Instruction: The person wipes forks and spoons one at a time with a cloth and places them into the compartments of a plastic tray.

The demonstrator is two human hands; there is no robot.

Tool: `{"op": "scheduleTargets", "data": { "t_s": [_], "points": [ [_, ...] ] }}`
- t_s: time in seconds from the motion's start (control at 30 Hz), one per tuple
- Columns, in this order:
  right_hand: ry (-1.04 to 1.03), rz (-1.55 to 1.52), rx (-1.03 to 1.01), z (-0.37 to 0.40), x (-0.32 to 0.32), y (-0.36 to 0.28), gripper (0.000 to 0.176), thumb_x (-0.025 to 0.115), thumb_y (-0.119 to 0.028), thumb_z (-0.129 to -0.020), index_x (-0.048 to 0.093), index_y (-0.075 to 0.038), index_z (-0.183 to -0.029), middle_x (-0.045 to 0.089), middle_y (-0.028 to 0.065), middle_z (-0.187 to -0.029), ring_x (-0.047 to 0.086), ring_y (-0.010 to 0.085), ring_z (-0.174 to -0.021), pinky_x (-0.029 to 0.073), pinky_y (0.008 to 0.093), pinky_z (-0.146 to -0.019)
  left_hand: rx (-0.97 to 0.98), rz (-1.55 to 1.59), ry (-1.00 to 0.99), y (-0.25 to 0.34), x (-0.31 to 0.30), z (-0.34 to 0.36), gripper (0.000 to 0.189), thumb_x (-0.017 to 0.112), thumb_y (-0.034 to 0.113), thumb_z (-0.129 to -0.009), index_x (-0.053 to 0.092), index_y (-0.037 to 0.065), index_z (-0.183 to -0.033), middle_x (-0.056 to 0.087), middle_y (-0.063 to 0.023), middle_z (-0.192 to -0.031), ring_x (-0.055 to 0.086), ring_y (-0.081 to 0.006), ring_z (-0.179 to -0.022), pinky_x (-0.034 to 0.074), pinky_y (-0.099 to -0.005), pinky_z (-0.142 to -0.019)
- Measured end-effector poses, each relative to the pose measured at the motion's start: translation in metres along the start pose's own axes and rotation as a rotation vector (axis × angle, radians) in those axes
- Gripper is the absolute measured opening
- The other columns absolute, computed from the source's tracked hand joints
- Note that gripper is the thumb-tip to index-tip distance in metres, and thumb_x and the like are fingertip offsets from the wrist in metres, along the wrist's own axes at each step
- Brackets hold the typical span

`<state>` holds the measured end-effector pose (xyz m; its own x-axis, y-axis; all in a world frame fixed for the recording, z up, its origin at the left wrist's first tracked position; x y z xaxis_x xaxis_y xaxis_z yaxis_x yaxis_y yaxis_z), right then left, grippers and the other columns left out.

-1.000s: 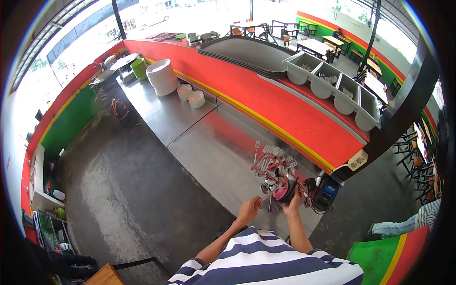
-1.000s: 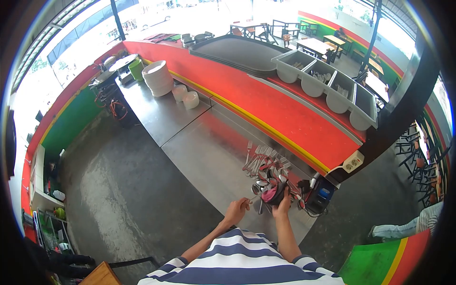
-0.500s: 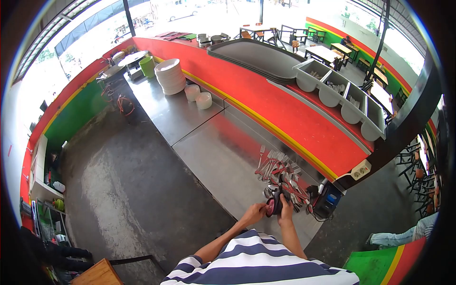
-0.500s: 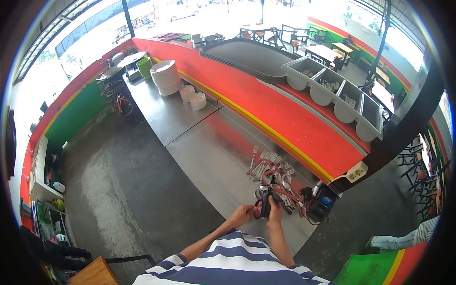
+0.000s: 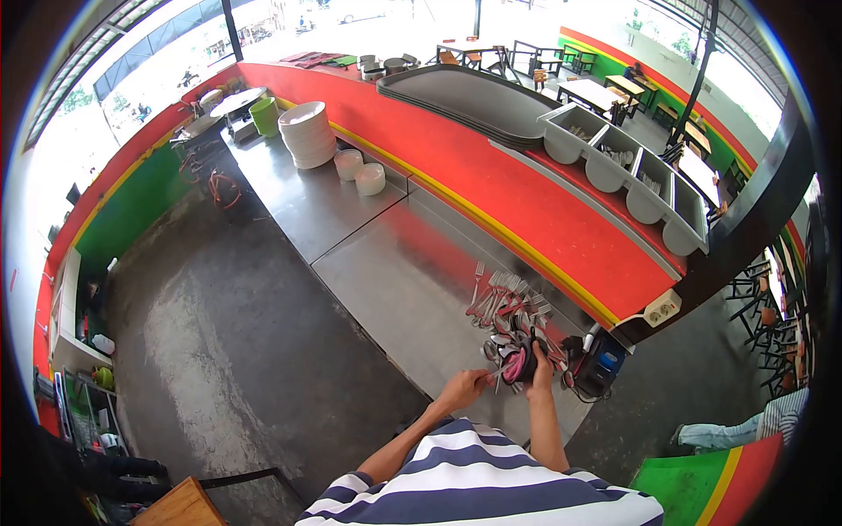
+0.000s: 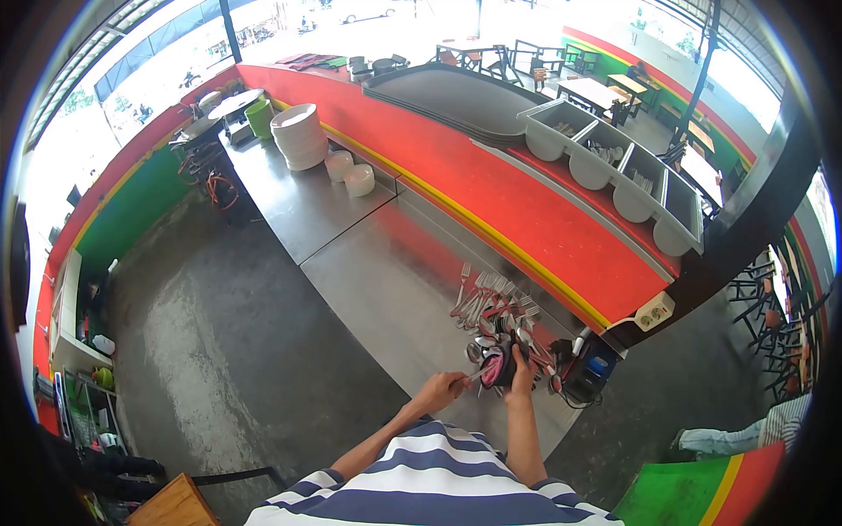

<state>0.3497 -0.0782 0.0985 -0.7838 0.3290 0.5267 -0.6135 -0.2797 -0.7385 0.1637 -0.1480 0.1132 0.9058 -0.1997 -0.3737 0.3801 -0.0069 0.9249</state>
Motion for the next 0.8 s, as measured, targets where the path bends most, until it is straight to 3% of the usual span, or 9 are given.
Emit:
{"op": "scheduleTargets", "data": {
  "t_s": [0.2,0.3,0.4,0.43,0.53,0.6,0.7,0.8],
  "points": [
    [0.001,-0.17,0.027,-0.021,-0.021,0.002,0.028,0.07,-0.033,-0.088,0.066,-0.009,-0.101,0.068,0.0025,-0.09,0.066,0.0181,-0.08,0.055,0.0339,-0.072,0.004,0.002,0.04,-0.01,0.001,0.0,0.018,0.052,0.015,-0.093,0.068,0.006,-0.092,0.066,-0.0197,-0.08,0.062,-0.0385,-0.073,0.047,-0.0448,-0.067],
    [-0.064,-0.278,-0.017,-0.026,-0.026,-0.003,0.033,0.065,-0.042,-0.091,0.065,-0.011,-0.103,0.068,0.0021,-0.093,0.067,0.0187,-0.084,0.055,0.0348,-0.075,0.016,0.048,0.112,-0.02,0.002,-0.001,0.024,0.05,0.021,-0.097,0.067,0.005,-0.092,0.063,-0.0153,-0.071,0.06,-0.0315,-0.065,0.046,-0.0412,-0.061],
    [-0.066,-0.311,0.0,-0.019,-0.023,-0.006,0.037,0.06,-0.047,-0.093,0.064,-0.012,-0.106,0.068,0.0021,-0.097,0.066,0.0191,-0.088,0.054,0.0349,-0.081,-0.105,0.263,0.106,-0.021,0.002,-0.002,0.032,0.047,0.029,-0.102,0.064,0.005,-0.088,0.053,-0.0038,-0.062,0.05,-0.0172,-0.055,0.039,-0.033,-0.053],
    [-0.171,-0.258,-0.004,-0.021,-0.028,0.0,0.051,0.058,-0.052,-0.092,0.06,-0.009,-0.119,0.065,0.0036,-0.116,0.063,0.0195,-0.106,0.051,0.0419,-0.092,-0.127,0.425,0.072,-0.023,0.005,-0.003,0.032,0.047,0.031,-0.102,0.061,0.006,-0.087,0.048,-0.0006,-0.062,0.045,-0.0136,-0.055,0.036,-0.0304,-0.051],
    [-0.357,-0.035,0.072,0.006,-0.008,0.009,0.05,0.056,-0.048,-0.094,0.059,-0.005,-0.119,0.064,0.0065,-0.117,0.063,0.0208,-0.107,0.051,0.0421,-0.092,-0.25,0.845,-0.053,-0.028,0.014,-0.006,0.032,0.045,0.033,-0.103,0.055,0.01,-0.084,0.039,0.0067,-0.062,0.035,-0.0057,-0.054,0.028,-0.0243,-0.048],
    [-0.559,0.054,0.105,0.038,0.016,0.011,0.039,0.059,-0.035,-0.097,0.057,-0.003,-0.119,0.065,0.0088,-0.113,0.065,0.0213,-0.103,0.053,0.0377,-0.089,-0.416,1.034,-0.172,-0.026,0.02,-0.005,0.028,0.044,0.031,-0.104,0.052,0.013,-0.084,0.037,0.0082,-0.063,0.032,-0.0045,-0.053,0.025,-0.0227,-0.048],
    [-0.46,0.154,0.1,0.044,0.017,0.027,0.032,0.067,-0.024,-0.092,0.061,-0.001,-0.114,0.067,0.0084,-0.104,0.067,0.0176,-0.093,0.053,0.0313,-0.083,-0.515,0.969,-0.165,-0.01,0.018,0.005,0.026,0.043,0.027,-0.104,0.05,0.014,-0.082,0.036,0.0086,-0.063,0.031,-0.0037,-0.053,0.023,-0.0218,-0.048],
    [-0.389,0.156,0.085,0.042,0.015,0.027,0.023,0.067,-0.015,-0.091,0.061,-0.001,-0.109,0.068,0.0079,-0.099,0.067,0.0169,-0.088,0.054,0.0297,-0.08,-0.437,0.853,-0.09,-0.012,0.023,0.007,0.028,0.041,0.026,-0.104,0.051,0.009,-0.084,0.038,0.0052,-0.06,0.034,-0.0069,-0.05,0.028,-0.0267,-0.046]
  ]
}}
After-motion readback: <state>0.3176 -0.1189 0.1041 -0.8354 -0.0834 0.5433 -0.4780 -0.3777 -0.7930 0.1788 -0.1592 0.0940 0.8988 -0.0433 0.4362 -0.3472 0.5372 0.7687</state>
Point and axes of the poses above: each hand's wrist, its own z-axis away from the middle knuckle, its own x-axis out of the palm, y = z × x, the point moved 3 cm from there along -z, towards the middle knuckle
